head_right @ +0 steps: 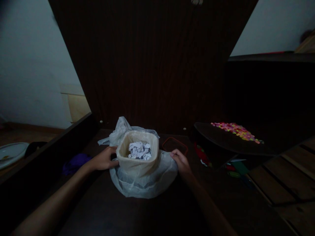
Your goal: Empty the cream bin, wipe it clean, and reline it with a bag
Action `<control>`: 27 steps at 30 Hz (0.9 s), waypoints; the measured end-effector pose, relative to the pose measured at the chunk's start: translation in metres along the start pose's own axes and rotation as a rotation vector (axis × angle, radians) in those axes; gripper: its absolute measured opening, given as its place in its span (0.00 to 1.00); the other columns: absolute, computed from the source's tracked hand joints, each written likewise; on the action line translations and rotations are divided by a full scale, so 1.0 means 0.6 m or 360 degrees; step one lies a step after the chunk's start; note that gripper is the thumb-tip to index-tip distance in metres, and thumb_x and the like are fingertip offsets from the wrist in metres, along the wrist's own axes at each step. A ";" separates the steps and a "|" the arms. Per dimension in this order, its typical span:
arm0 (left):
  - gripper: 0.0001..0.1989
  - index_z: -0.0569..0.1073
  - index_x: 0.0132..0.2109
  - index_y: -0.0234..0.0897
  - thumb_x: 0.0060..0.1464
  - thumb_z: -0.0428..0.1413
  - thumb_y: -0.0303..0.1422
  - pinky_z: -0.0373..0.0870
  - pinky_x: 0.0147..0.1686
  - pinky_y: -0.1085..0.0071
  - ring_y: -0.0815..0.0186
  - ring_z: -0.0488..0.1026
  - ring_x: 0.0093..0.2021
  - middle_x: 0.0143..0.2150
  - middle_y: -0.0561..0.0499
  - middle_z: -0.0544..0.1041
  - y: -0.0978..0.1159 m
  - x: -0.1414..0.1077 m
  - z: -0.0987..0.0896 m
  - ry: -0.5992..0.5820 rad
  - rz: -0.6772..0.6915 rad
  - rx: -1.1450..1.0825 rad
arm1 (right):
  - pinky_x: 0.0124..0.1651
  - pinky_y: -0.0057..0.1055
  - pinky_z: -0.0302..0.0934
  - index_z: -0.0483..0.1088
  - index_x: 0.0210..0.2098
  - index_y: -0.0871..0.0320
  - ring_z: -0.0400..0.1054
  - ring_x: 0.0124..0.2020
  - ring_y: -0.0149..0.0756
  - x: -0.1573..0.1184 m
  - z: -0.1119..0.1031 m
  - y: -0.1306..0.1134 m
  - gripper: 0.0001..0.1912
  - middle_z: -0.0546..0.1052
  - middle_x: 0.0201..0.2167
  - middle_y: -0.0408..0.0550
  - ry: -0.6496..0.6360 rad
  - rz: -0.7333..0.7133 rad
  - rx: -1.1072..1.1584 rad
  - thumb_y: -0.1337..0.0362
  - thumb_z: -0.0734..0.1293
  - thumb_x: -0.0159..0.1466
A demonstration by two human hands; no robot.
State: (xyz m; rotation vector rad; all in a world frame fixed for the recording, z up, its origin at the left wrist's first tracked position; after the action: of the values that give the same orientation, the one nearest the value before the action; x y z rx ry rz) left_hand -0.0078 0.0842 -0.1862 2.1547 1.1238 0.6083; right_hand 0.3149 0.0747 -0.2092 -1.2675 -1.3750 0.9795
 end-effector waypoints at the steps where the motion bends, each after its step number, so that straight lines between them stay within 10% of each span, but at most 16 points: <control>1: 0.03 0.73 0.29 0.37 0.44 0.58 0.31 0.68 0.46 0.65 0.59 0.71 0.39 0.32 0.51 0.75 -0.004 0.000 0.000 -0.0017 -0.0062 -0.0161 | 0.26 0.28 0.54 0.64 0.25 0.54 0.59 0.23 0.33 0.001 -0.002 -0.001 0.19 0.65 0.19 0.39 0.0004 0.0011 0.0030 0.45 0.68 0.58; 11: 0.07 0.68 0.23 0.36 0.36 0.59 0.33 0.59 0.27 0.74 0.68 0.64 0.26 0.21 0.57 0.66 -0.028 -0.005 0.016 -0.0139 -0.0363 -0.0751 | 0.34 0.36 0.65 0.68 0.33 0.53 0.69 0.30 0.41 -0.003 0.003 0.019 0.19 0.73 0.27 0.44 -0.0022 0.0053 0.0226 0.46 0.72 0.54; 17: 0.15 0.74 0.29 0.36 0.49 0.51 0.44 0.70 0.34 0.67 0.60 0.72 0.31 0.27 0.50 0.76 -0.039 0.003 0.037 -0.0038 -0.0482 -0.0985 | 0.69 0.54 0.50 0.59 0.62 0.50 0.59 0.66 0.57 -0.009 0.065 -0.038 0.51 0.67 0.63 0.58 -0.0160 -0.0453 0.0307 0.44 0.80 0.45; 22: 0.18 0.76 0.37 0.35 0.45 0.61 0.45 0.73 0.40 0.65 0.57 0.76 0.37 0.32 0.49 0.80 -0.050 0.008 0.052 0.0053 -0.0545 -0.0973 | 0.73 0.55 0.42 0.42 0.71 0.50 0.51 0.72 0.56 -0.018 0.120 -0.090 0.73 0.54 0.71 0.62 -0.0300 -0.0463 0.0398 0.45 0.84 0.36; 27: 0.17 0.75 0.37 0.34 0.41 0.66 0.39 0.72 0.38 0.67 0.60 0.75 0.33 0.26 0.54 0.76 -0.046 0.011 0.055 0.0050 -0.0469 -0.0980 | 0.72 0.54 0.45 0.41 0.70 0.51 0.53 0.71 0.54 -0.030 0.154 -0.117 0.72 0.55 0.70 0.61 -0.0360 -0.0452 0.0374 0.52 0.85 0.37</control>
State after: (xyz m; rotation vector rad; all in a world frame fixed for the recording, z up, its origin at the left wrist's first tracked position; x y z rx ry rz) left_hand 0.0017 0.0914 -0.2281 1.4329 1.0680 0.7356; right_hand 0.2100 0.0531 -0.1610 -0.7802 -1.5134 1.0706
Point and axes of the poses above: each hand's wrist, its own x-axis towards the middle knuckle, its own z-axis out of the palm, y = z × x, the point moved 9 cm from there along x, towards the middle knuckle
